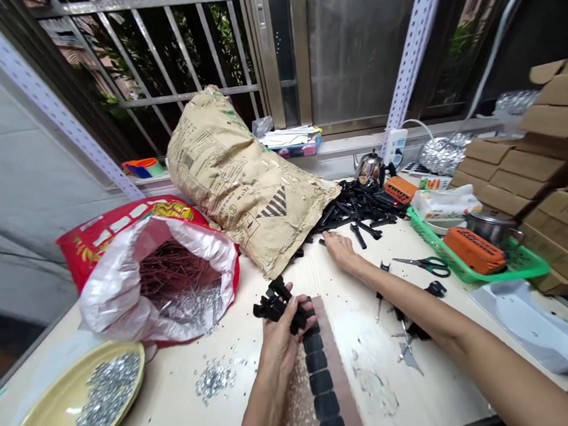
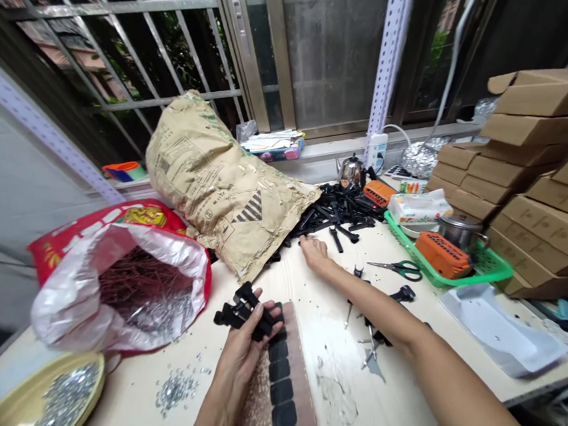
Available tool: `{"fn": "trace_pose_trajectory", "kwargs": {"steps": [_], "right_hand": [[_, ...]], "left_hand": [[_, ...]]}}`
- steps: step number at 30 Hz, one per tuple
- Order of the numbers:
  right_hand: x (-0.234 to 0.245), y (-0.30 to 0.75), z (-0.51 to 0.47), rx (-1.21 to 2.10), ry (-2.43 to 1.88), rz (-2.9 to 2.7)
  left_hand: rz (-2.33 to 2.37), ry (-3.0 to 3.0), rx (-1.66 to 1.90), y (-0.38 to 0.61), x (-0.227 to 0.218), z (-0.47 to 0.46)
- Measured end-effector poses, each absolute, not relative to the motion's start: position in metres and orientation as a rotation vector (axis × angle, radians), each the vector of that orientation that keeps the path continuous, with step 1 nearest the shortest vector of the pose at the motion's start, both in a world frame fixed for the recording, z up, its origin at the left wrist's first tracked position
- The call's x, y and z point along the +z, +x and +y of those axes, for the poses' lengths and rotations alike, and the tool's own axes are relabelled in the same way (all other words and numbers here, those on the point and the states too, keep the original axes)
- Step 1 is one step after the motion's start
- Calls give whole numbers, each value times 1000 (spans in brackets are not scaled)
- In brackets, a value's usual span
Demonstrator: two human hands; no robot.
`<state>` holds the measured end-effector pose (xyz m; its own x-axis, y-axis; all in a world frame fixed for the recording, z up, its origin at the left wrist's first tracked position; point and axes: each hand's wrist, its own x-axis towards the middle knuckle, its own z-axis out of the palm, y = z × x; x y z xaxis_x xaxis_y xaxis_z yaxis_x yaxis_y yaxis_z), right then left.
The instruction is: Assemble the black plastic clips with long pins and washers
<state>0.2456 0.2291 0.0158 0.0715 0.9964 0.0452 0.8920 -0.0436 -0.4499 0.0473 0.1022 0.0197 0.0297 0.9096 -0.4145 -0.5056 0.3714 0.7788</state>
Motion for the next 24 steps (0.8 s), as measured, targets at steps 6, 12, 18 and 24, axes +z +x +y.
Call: {"fn": "trace_pose_trajectory", "kwargs": {"steps": [6, 12, 18, 24], "right_hand": [[26, 212, 184, 322, -1598, -1741], [27, 156, 101, 585, -1173, -1636], [16, 183, 136, 737, -1198, -1892], [-2, 240, 245, 499, -1948, -1582]], "left_hand": [[1025, 424, 1184, 39, 18, 98], [868, 286, 1324, 43, 16, 95], [905, 329, 1280, 22, 12, 96], [1044, 447, 1423, 18, 13, 92]]}}
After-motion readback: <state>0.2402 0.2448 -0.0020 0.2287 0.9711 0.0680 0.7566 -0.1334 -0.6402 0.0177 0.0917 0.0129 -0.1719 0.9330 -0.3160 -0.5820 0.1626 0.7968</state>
